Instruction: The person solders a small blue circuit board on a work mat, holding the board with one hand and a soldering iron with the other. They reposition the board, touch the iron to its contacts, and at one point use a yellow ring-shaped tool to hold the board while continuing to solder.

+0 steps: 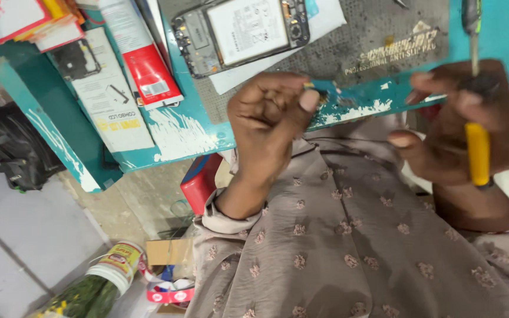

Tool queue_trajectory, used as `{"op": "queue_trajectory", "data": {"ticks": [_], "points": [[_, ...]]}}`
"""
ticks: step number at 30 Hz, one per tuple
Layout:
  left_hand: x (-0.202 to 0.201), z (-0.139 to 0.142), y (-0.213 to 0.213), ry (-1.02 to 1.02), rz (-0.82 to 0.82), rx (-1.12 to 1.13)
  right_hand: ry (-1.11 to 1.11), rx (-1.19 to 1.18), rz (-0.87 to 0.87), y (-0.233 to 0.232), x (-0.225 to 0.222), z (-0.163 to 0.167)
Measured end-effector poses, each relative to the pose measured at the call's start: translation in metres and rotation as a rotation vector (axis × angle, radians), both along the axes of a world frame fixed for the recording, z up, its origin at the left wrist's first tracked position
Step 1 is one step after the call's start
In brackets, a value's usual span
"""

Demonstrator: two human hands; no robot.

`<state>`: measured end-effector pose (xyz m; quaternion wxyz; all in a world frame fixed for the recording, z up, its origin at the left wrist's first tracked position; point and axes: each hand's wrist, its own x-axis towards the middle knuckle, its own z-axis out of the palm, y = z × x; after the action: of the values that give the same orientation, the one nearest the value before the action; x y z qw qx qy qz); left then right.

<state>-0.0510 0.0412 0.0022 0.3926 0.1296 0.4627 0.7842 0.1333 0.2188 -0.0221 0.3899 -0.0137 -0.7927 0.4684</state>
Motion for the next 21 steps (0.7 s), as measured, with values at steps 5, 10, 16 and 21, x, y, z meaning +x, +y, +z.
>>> {"op": "queue_trajectory", "data": {"ticks": [5, 10, 16, 21], "points": [[0.006, 0.015, -0.013, 0.024, -0.015, 0.033, -0.072, 0.129, -0.075, -0.021, -0.029, 0.038], [0.004, 0.027, -0.02, 0.105, -0.011, 0.089, -0.044, 0.212, -0.085, -0.027, -0.037, 0.046], [0.003, 0.03, -0.025, 0.19, 0.007, 0.075, 0.031, 0.221, -0.12, -0.032, -0.035, 0.04], [0.005, 0.029, -0.027, 0.201, 0.008, 0.068, 0.024, 0.19, -0.122, -0.034, -0.035, 0.043]]}}
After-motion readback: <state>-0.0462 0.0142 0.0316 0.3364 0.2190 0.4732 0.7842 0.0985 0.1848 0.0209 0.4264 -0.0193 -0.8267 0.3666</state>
